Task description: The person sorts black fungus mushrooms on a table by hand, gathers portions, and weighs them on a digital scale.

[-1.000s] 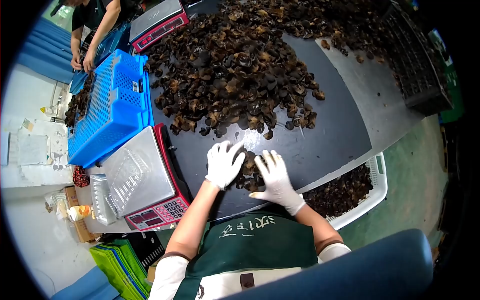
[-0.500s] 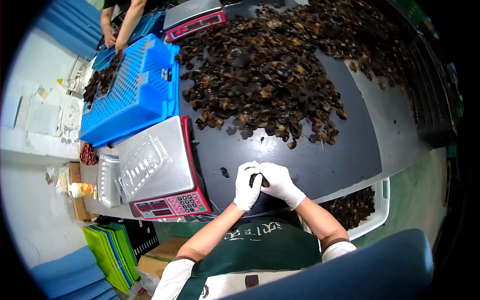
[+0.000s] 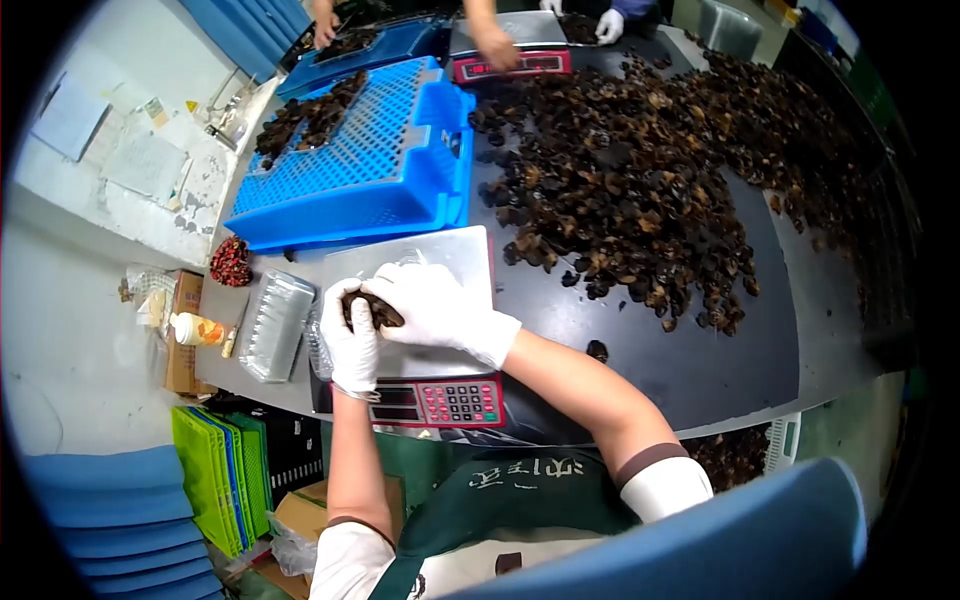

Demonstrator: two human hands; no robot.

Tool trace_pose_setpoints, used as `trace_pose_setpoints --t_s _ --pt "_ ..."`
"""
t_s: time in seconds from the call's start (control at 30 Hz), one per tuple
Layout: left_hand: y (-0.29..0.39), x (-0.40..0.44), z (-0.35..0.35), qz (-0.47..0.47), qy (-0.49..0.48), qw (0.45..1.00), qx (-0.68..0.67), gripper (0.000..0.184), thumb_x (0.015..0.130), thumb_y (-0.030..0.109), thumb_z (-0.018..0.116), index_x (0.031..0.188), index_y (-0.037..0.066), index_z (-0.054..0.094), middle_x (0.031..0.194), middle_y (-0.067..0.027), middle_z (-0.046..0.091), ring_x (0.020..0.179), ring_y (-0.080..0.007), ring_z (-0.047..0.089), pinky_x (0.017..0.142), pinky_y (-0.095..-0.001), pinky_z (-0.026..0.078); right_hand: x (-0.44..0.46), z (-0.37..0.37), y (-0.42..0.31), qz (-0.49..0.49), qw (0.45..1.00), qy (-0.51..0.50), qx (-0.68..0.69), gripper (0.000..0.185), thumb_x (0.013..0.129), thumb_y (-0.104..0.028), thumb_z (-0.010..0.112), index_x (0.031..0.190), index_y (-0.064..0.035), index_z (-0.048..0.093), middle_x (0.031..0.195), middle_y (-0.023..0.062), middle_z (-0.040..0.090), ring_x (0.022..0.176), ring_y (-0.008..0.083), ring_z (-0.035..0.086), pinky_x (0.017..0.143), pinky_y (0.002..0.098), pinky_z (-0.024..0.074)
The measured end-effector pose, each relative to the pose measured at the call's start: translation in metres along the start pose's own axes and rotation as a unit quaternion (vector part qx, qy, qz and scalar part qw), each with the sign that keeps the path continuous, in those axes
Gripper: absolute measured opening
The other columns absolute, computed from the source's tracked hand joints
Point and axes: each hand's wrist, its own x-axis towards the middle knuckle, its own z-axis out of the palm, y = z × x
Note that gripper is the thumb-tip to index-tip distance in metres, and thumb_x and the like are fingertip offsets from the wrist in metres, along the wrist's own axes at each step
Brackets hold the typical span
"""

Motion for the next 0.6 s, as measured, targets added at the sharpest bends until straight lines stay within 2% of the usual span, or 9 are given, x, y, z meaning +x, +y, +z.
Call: trace_pose_setpoints --t_s 0.07,0.17,0.27,0.3,0.37,0.43,0.47,0.53,0.6 --pt "-0.007 0.013 -0.022 0.009 -0.02 0.999 0.048 0.018 0.098 0.013 0.057 0.111 0.001 0.06 0.1 -0.0091 0.064 0.092 -0.0184 0.062 0.084 -0.0314 0.051 0.022 0.023 0.004 0.033 0.996 -0.085 0.007 0.046 0.079 -0.036 0.071 0.116 -0.0107 0.062 0.108 0.0115 0.061 0.097 0.0315 0.061 0.083 0.0417 0.0511" --pt "-0.046 0.02 -0.044 0.003 -0.101 0.989 0.107 0.019 0.099 0.013 0.053 0.111 0.0 0.061 0.107 -0.0122 0.064 0.099 -0.0248 0.063 0.089 -0.0345 0.049 0.026 0.065 0.024 -0.005 0.998 -0.042 -0.039 0.05 0.072 -0.041 0.075 0.11 -0.0107 0.063 0.1 0.0115 0.06 0.098 0.0313 0.06 0.081 0.0449 0.0492" --pt "-0.087 0.013 -0.05 -0.049 -0.172 0.984 -0.001 0.034 0.107 0.028 0.039 0.122 0.002 0.056 0.121 -0.0086 0.059 0.111 -0.017 0.057 0.1 -0.0334 0.045 0.013 0.066 0.026 -0.003 0.996 -0.047 -0.075 0.06 0.072 -0.047 0.076 0.12 -0.0115 0.063 0.122 0.0125 0.06 0.116 0.033 0.053 0.099 0.0465 0.0396" --pt "-0.089 0.011 -0.05 -0.063 -0.151 0.986 -0.033 0.036 0.107 0.025 0.036 0.119 0.001 0.06 0.117 -0.013 0.061 0.111 -0.0247 0.059 0.1 -0.0354 0.044 0.009 0.054 0.019 0.01 0.996 -0.039 -0.075 0.062 0.073 -0.048 0.075 0.122 -0.0118 0.063 0.128 0.0132 0.059 0.12 0.034 0.052 0.102 0.0462 0.0385" --pt "-0.084 0.009 -0.054 -0.108 -0.143 0.978 -0.103 0.042 0.108 0.03 0.031 0.121 0.001 0.059 0.12 -0.0122 0.06 0.114 -0.0231 0.058 0.102 -0.035 0.043 0.001 0.028 0.009 0.065 0.997 0.021 0.029 0.061 0.074 -0.044 0.076 0.124 -0.011 0.063 0.133 0.0149 0.057 0.126 0.0354 0.05 0.107 0.0454 0.0378" --pt "-0.072 0.01 -0.057 -0.109 -0.15 0.976 -0.111 0.047 0.109 0.034 0.029 0.123 0.001 0.058 0.122 -0.0121 0.059 0.116 -0.0225 0.057 0.104 -0.0353 0.042 -0.03 0.017 0.024 0.092 0.979 0.128 0.126 0.049 0.075 -0.021 0.079 0.12 -0.0085 0.065 0.128 0.0141 0.061 0.12 0.0317 0.057 0.102 0.0423 0.0443" --pt "-0.076 0.009 -0.058 -0.086 -0.166 0.978 -0.092 0.047 0.109 0.035 0.029 0.124 0.001 0.057 0.123 -0.0126 0.059 0.116 -0.0227 0.056 0.105 -0.0354 0.041 -0.052 0.005 0.027 0.222 0.94 0.134 0.223 0.044 0.076 -0.015 0.077 0.118 -0.007 0.065 0.125 0.0132 0.063 0.115 0.0296 0.06 0.101 0.0414 0.0457" --pt "-0.078 0.008 -0.053 -0.033 -0.183 0.981 -0.049 0.048 0.109 0.037 0.029 0.125 0.001 0.056 0.124 -0.0131 0.058 0.118 -0.0231 0.055 0.106 -0.0356 0.04 -0.097 -0.024 0.039 0.209 0.957 0.19 0.056 0.034 0.079 -0.01 0.073 0.112 -0.0048 0.067 0.116 0.0134 0.066 0.109 0.0296 0.062 0.097 0.0402 0.0472" --pt "-0.079 0.003 -0.046 -0.053 -0.2 0.976 -0.075 0.049 0.108 0.04 0.029 0.125 0.003 0.056 0.127 -0.0116 0.056 0.12 -0.022 0.053 0.107 -0.0357 0.039 -0.158 -0.036 0.05 0.276 0.936 0.212 -0.049 0.028 0.081 -0.008 0.071 0.108 -0.005 0.068 0.113 0.0131 0.067 0.109 0.0297 0.062 0.097 0.0387 0.047"
